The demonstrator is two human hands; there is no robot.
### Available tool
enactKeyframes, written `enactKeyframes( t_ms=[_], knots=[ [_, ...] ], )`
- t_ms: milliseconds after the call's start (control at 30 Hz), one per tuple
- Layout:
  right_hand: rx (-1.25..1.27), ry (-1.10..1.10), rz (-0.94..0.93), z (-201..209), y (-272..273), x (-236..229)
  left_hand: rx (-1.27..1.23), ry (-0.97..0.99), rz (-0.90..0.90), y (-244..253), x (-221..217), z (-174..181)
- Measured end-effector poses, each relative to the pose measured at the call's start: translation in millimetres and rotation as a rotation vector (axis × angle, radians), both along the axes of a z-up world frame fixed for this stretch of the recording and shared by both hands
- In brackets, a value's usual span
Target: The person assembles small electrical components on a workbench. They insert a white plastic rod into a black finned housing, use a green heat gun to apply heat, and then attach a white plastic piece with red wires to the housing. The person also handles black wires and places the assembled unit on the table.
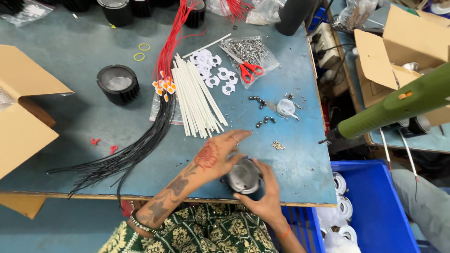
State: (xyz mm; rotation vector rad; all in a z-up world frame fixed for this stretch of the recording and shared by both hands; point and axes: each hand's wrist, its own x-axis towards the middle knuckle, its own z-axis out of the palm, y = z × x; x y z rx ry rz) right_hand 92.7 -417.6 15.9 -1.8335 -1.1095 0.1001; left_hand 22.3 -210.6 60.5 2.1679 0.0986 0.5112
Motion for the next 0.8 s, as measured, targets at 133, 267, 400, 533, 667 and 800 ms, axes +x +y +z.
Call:
enactKeyframes(
  t_ms=[133, 267, 400, 533, 667, 800],
  knots=[
    [-0.028, -0.035, -0.105, -1.5, -6.3, 8.0, 0.144, -0.223, 0.387, 49.6, -20.8, -26.9],
    [-0.05, -0.011, -0.035, 2.0, -12.7, 19.6, 0.315, -0.233, 0.781, 122.5, -52.6, -48.0],
    [0.015, -0.039, 0.005, 10.1, -16.1, 21.6, 0.16, -0.01, 0.859, 170.3, -56.3, -63.5],
    [0.029, -0.122, -0.047, 15.4, -15.3, 17.1, 0.339, 0.02, 0.921, 179.3, -28.4, -87.1],
    [0.037, -0.141, -0.046, 15.7, -10.2, 31.3, 0.49, -0.095, 1.019, 188.9, -11.1, -102.9],
    [0.046, 0.013, 0.006, 14.2, 3.6, 78.3, 0.446, 0.004, 1.049, 198.9, -14.1, -87.2]
  ],
)
